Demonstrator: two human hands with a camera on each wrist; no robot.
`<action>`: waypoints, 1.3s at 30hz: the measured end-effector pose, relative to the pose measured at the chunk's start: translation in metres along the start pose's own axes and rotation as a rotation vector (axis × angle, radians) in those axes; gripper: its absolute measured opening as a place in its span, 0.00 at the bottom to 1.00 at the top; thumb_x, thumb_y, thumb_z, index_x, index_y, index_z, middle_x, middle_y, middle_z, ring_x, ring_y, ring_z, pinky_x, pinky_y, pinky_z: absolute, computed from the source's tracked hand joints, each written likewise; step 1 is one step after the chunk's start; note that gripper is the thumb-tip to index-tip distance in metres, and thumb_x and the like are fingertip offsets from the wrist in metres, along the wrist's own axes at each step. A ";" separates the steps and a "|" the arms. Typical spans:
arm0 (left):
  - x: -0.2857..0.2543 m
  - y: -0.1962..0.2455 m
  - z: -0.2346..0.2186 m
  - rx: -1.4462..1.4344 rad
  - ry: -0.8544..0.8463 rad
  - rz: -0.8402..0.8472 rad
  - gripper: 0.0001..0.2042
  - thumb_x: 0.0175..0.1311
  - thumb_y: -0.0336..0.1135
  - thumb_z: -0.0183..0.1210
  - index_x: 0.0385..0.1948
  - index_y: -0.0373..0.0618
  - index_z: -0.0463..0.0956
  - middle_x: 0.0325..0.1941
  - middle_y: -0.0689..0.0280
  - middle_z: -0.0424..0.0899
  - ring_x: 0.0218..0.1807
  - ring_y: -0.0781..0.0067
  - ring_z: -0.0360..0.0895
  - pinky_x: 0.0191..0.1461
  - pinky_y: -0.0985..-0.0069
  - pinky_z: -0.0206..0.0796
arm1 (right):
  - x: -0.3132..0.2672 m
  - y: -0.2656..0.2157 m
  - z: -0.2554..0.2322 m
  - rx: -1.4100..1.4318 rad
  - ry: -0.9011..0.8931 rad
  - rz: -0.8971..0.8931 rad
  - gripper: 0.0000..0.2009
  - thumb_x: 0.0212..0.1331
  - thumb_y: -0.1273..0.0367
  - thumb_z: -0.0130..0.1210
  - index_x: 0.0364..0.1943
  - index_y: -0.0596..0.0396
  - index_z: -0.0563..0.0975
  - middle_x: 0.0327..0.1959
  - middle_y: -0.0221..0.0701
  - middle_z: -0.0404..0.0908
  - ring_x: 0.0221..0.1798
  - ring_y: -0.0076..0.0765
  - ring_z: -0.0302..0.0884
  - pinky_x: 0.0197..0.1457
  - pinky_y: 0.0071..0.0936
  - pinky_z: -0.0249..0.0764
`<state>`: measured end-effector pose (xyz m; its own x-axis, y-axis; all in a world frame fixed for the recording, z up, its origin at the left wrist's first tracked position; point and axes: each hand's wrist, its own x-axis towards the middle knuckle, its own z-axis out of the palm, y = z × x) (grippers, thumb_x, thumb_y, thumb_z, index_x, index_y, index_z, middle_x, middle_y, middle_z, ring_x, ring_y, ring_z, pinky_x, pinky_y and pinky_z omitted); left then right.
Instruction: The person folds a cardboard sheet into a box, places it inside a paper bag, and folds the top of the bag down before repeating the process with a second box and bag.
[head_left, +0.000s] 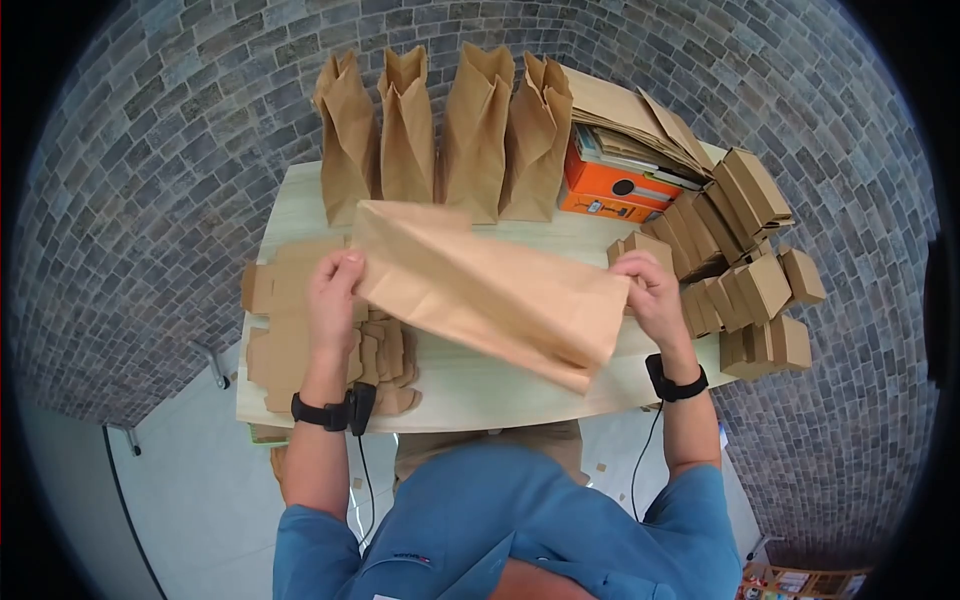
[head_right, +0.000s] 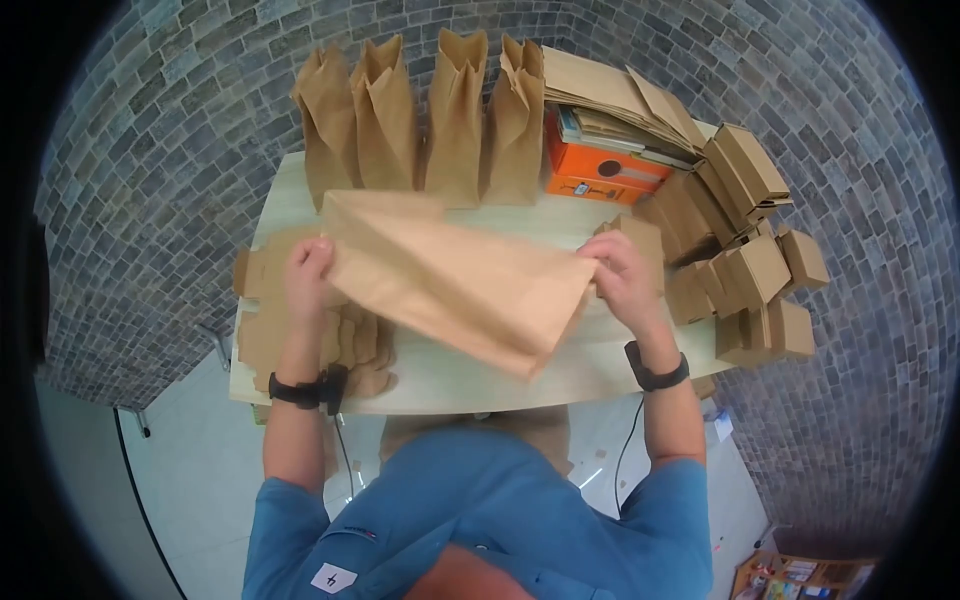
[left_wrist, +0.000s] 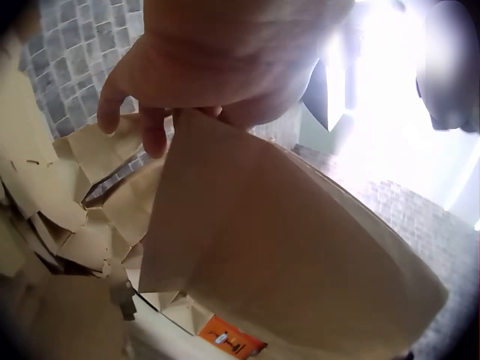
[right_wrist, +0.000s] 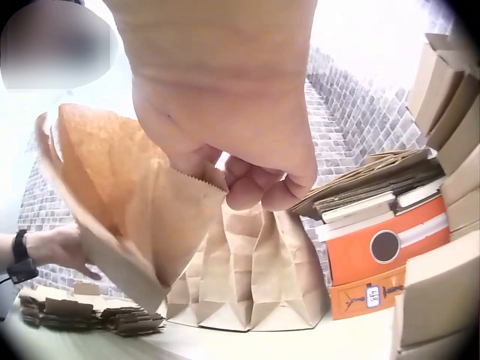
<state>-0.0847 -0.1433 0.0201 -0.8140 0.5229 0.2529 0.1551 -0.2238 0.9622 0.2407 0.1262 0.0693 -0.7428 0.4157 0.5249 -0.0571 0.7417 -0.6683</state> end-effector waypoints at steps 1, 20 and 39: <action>-0.002 0.005 -0.003 -0.076 0.027 -0.075 0.10 0.72 0.38 0.60 0.38 0.39 0.80 0.35 0.72 0.81 0.37 0.83 0.74 0.43 0.82 0.67 | 0.000 0.002 -0.001 0.002 0.003 -0.005 0.04 0.63 0.78 0.57 0.39 0.59 0.81 0.42 0.28 0.78 0.42 0.21 0.76 0.42 0.17 0.73; -0.008 0.018 0.001 -0.045 0.059 -0.168 0.08 0.72 0.34 0.58 0.39 0.39 0.77 0.36 0.71 0.80 0.37 0.84 0.73 0.46 0.82 0.66 | -0.001 -0.057 0.035 -0.230 -0.075 -0.313 0.10 0.53 0.71 0.64 0.41 0.55 0.82 0.46 0.37 0.82 0.49 0.45 0.79 0.53 0.37 0.73; 0.004 0.041 -0.010 0.247 -0.339 0.072 0.15 0.77 0.45 0.54 0.33 0.42 0.76 0.30 0.77 0.72 0.33 0.87 0.64 0.37 0.82 0.59 | 0.013 -0.033 0.026 0.071 -0.034 -0.040 0.13 0.66 0.70 0.59 0.51 0.61 0.80 0.49 0.36 0.81 0.54 0.34 0.76 0.59 0.29 0.71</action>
<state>-0.0873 -0.1590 0.0596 -0.5720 0.7634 0.2999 0.3681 -0.0878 0.9256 0.2159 0.0940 0.0843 -0.7611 0.3676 0.5343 -0.1335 0.7174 -0.6838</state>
